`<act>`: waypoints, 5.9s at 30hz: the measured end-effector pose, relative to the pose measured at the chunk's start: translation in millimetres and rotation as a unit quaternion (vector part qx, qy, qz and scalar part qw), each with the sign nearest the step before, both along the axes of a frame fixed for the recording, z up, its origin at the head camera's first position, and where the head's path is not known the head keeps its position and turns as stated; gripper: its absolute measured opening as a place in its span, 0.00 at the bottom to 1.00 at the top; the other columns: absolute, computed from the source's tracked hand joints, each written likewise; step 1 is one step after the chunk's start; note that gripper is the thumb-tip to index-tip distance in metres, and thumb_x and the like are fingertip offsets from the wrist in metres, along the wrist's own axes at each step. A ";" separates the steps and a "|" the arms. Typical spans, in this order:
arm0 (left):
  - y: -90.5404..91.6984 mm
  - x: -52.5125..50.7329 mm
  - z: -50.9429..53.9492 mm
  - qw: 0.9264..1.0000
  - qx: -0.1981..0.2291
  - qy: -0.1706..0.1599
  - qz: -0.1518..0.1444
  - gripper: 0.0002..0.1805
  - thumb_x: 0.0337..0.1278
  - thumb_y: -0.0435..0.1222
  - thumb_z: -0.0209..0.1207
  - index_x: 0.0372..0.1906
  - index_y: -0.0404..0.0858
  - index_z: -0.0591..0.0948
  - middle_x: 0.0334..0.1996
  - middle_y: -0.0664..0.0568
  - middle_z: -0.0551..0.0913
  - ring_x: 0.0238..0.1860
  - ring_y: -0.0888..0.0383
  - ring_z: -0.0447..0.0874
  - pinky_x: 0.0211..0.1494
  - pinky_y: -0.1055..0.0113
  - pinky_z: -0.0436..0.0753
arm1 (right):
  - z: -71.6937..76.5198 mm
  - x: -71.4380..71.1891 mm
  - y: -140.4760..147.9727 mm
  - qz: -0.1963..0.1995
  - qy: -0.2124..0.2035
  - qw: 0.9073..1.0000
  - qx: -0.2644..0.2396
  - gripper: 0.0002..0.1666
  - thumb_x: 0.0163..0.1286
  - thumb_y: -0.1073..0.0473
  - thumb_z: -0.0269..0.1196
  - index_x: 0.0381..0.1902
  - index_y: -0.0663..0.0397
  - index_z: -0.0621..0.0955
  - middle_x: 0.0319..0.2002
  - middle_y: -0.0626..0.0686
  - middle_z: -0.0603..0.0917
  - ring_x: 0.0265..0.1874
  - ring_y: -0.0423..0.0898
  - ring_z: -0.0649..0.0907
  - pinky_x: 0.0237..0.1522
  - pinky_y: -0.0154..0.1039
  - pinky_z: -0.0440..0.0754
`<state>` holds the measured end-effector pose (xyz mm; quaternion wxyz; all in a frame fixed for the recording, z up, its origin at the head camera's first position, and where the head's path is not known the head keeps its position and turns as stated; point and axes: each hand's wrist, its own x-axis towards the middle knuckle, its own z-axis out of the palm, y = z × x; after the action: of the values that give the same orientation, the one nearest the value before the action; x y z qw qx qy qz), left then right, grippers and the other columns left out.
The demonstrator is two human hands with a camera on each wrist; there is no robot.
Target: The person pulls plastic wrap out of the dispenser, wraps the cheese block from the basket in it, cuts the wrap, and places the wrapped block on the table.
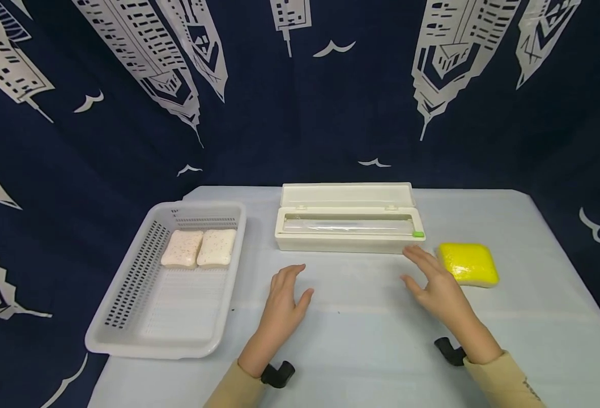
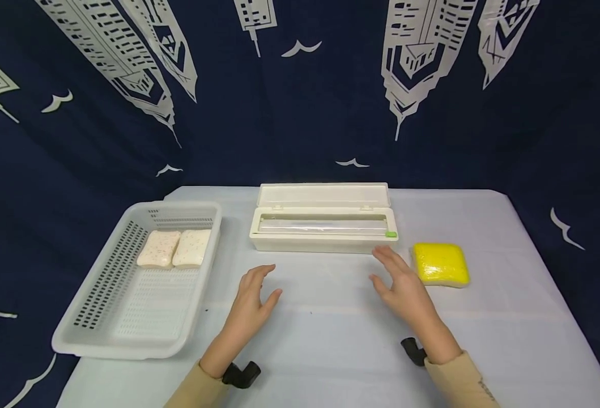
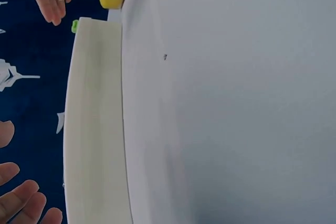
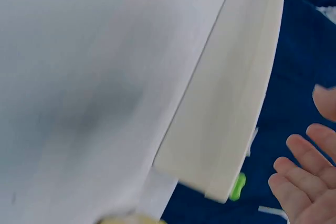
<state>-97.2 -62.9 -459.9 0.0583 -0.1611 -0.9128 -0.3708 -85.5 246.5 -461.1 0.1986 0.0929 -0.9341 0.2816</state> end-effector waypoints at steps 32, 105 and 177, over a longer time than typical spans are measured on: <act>7.7 -142.6 7.2 0.995 -0.056 -0.008 0.076 0.18 0.62 0.31 0.59 0.57 0.34 0.79 0.56 0.42 0.82 0.51 0.45 0.75 0.54 0.56 0.78 | 12.0 -93.7 16.0 -0.115 -0.100 0.988 0.010 0.18 0.69 0.65 0.55 0.53 0.72 0.79 0.52 0.72 0.81 0.45 0.65 0.75 0.51 0.59 0.75; 3.7 -141.9 131.4 0.966 0.140 0.207 0.068 0.11 0.71 0.35 0.54 0.42 0.29 0.80 0.38 0.39 0.77 0.40 0.47 0.81 0.49 0.64 0.84 | 128.0 -88.7 1.6 -0.201 0.154 0.960 -0.115 0.13 0.77 0.60 0.54 0.45 0.67 0.79 0.41 0.60 0.89 0.28 0.27 0.71 0.30 0.18 0.63; -83.1 49.7 -14.1 0.959 -0.176 0.131 -0.180 0.05 0.40 0.35 0.73 0.26 0.48 0.88 0.25 0.64 0.82 0.27 0.67 0.76 0.30 0.77 0.72 | -48.1 127.4 -4.9 0.025 0.034 0.999 0.005 0.08 0.64 0.55 0.66 0.27 0.45 0.79 0.30 0.39 0.77 0.28 0.30 0.72 0.28 0.19 0.69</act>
<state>-47.5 -146.0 -474.0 0.0799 -0.3777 -0.9038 -0.1846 41.9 241.6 -509.2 0.2227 0.1270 -0.9255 0.2787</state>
